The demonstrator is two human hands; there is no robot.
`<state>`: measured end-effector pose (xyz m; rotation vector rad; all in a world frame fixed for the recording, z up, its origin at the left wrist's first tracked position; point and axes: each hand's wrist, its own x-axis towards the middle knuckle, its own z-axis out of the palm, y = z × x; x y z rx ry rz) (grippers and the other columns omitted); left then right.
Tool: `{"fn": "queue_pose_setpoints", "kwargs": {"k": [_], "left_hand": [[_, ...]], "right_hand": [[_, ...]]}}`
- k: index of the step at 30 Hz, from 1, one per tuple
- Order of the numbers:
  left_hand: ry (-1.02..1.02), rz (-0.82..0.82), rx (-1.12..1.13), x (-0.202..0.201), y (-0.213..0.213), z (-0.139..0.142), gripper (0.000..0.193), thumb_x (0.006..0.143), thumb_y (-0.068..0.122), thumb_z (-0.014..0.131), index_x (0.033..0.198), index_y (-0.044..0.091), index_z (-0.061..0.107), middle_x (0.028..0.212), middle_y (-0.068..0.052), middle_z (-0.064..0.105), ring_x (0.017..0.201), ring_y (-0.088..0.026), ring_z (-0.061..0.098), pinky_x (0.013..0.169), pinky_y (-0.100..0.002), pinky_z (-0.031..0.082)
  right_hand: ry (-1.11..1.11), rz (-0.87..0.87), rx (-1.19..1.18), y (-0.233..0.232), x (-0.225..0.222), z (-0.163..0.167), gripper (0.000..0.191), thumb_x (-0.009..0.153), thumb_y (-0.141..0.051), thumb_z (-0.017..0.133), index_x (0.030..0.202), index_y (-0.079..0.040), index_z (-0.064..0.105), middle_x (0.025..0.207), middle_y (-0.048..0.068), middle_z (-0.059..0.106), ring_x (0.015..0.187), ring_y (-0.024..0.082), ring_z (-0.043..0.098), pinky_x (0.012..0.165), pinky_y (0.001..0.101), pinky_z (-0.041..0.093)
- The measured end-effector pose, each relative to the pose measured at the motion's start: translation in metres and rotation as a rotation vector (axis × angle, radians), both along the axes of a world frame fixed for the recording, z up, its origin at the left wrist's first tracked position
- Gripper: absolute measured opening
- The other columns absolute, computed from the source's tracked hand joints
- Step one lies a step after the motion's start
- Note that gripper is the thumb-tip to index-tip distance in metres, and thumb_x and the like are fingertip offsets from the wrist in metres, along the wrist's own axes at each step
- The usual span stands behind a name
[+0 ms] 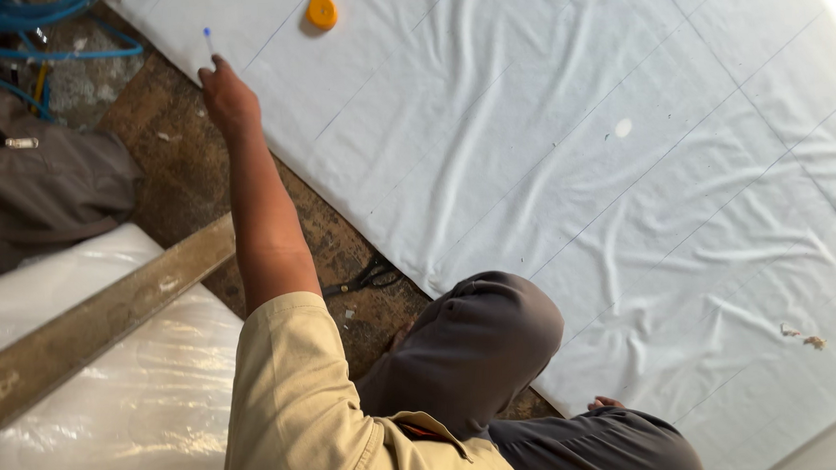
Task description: The person sits on the floor beside a large white fabric sheet, places a long metal straightedge on it, and draws guide lines with a pen. They then use scissors to cut the fabric along the marked lines, holding the fabric flat with the free hand.
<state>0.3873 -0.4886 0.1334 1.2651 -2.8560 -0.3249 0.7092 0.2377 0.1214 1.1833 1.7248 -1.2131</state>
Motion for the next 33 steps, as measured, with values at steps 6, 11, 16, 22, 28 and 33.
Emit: {"fn": "queue_pose_setpoints", "kwargs": {"k": [6, 11, 16, 22, 28, 33], "left_hand": [[-0.36, 0.057, 0.194, -0.008, -0.008, -0.016, 0.037, 0.112, 0.013, 0.045, 0.145, 0.003, 0.057, 0.147, -0.027, 0.054, 0.129, -0.039, 0.06, 0.107, -0.043, 0.053], [0.241, 0.066, 0.034, -0.019, -0.045, 0.0, 0.052, 0.108, 0.005, 0.041, 0.158, 0.002, 0.027, 0.155, -0.035, 0.032, 0.13, -0.039, 0.056, 0.103, -0.043, 0.056], [0.309, -0.016, 0.02, -0.029, -0.037, 0.02, 0.042, 0.101, 0.001, 0.05, 0.142, -0.001, 0.044, 0.134, -0.023, 0.054, 0.117, -0.032, 0.064, 0.096, -0.044, 0.057], [0.236, -0.057, 0.2, 0.104, 0.059, -0.048, 0.014, 0.101, 0.007, 0.061, 0.112, 0.001, 0.056, 0.119, -0.017, 0.052, 0.105, -0.036, 0.061, 0.084, -0.048, 0.053], [0.177, -0.216, 0.135, 0.233, 0.111, -0.096, 0.011, 0.098, 0.01, 0.066, 0.107, 0.004, 0.065, 0.105, -0.017, 0.06, 0.1, -0.039, 0.059, 0.087, -0.052, 0.049], [-0.083, 0.009, 0.274, 0.263, 0.123, -0.123, 0.016, 0.1, 0.015, 0.067, 0.112, 0.005, 0.063, 0.118, -0.015, 0.061, 0.111, -0.036, 0.059, 0.089, -0.05, 0.051]], "right_hand": [[-0.014, -0.028, 0.027, -0.008, 0.013, -0.005, 0.048, 0.099, -0.029, 0.063, 0.138, -0.002, 0.054, 0.128, 0.018, 0.066, 0.117, 0.03, 0.064, 0.093, 0.0437, 0.056], [-0.011, -0.035, 0.043, 0.005, 0.031, 0.008, 0.048, 0.1, -0.03, 0.062, 0.138, -0.002, 0.053, 0.129, 0.017, 0.065, 0.118, 0.03, 0.063, 0.094, 0.0437, 0.056], [0.008, -0.061, 0.046, 0.007, 0.027, 0.008, 0.048, 0.1, -0.03, 0.061, 0.138, -0.003, 0.052, 0.129, 0.017, 0.064, 0.119, 0.029, 0.062, 0.095, 0.0436, 0.056], [0.002, -0.059, 0.041, 0.019, 0.025, 0.016, 0.048, 0.101, -0.03, 0.061, 0.139, -0.003, 0.051, 0.129, 0.016, 0.064, 0.12, 0.029, 0.061, 0.095, 0.0436, 0.056], [-0.044, -0.072, 0.057, 0.025, 0.043, 0.022, 0.048, 0.101, -0.031, 0.06, 0.139, -0.003, 0.05, 0.129, 0.016, 0.063, 0.121, 0.028, 0.061, 0.096, 0.0435, 0.056], [-0.034, -0.107, 0.082, 0.032, 0.059, 0.024, 0.048, 0.101, -0.031, 0.059, 0.139, -0.003, 0.05, 0.13, 0.015, 0.062, 0.122, 0.028, 0.06, 0.097, 0.0434, 0.056]]}}
